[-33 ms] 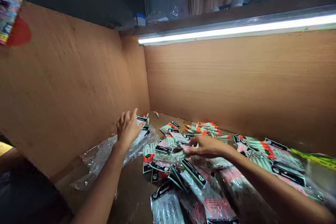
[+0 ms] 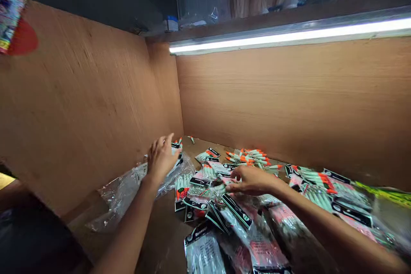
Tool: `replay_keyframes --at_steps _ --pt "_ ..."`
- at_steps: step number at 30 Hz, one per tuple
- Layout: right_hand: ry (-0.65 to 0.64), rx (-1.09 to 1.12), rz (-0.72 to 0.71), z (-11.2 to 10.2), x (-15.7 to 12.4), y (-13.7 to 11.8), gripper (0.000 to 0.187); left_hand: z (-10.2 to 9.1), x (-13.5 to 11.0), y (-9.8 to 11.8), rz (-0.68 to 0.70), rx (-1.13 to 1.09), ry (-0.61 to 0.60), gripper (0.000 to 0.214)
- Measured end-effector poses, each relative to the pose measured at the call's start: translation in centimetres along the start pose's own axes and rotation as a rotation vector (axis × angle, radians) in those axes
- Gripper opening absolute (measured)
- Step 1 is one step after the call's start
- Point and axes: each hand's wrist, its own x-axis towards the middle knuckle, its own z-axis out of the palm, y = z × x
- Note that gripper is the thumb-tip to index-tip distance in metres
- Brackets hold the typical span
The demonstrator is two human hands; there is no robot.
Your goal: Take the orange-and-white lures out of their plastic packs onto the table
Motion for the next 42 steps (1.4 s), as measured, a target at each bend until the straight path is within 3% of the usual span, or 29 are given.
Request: replay_keyframes --at_steps 2,4,8,11,14,18,22,27,32,37,42 --pt "0.001 -0.059 0.041 0.7 0.1 -0.3 0.033 0.2 -1.5 2.9 0.029 -0.205 -0.127 0.042" --pt "0.057 -0.142 0.124 0.8 0.2 -0.1 0.025 0.8 -3.2 5.6 0.008 -0.478 -0.338 0.033" --pt "0.257 -0.247 0.261 -0.2 0.1 0.9 0.017 2.8 -6.3 9.6 -0.149 -0.890 -0.734 0.059" --pt "0.422 -0.245 0.175 0.1 -0.8 -0.1 0.018 3.8 -7.5 11.3 -0.307 -1.065 -0.851 0.072" --pt "0.617 -0.289 -0.058 1.9 -2.1 -2.4 0.018 4.0 -8.0 12.1 -0.404 -1.267 -0.784 0.073" --pt "0.707 -0.164 -0.269 3.2 -3.3 -3.4 0.014 4.1 -8.2 12.0 -0.512 -1.440 -0.507 0.056" --pt "0.764 0.182 -0.126 1.6 -3.1 -0.2 0.018 4.5 -8.3 11.2 -0.501 -1.521 -0.360 0.042" --pt "0.506 0.469 -0.025 0.8 -2.3 2.3 0.022 4.6 -8.1 10.8 -0.416 -1.547 -0.316 0.038" --pt "0.488 0.605 -0.034 1.1 -2.0 1.1 0.021 4.7 -7.9 10.3 -0.366 -1.498 -0.294 0.041" --pt "0.448 0.702 -0.030 0.7 -2.0 1.0 0.028 4.3 -7.6 9.9 -0.291 -1.266 -0.241 0.053" --pt "0.443 0.595 -0.028 0.4 -2.5 1.7 0.022 3.5 -7.0 10.7 -0.183 -1.195 -0.219 0.045"
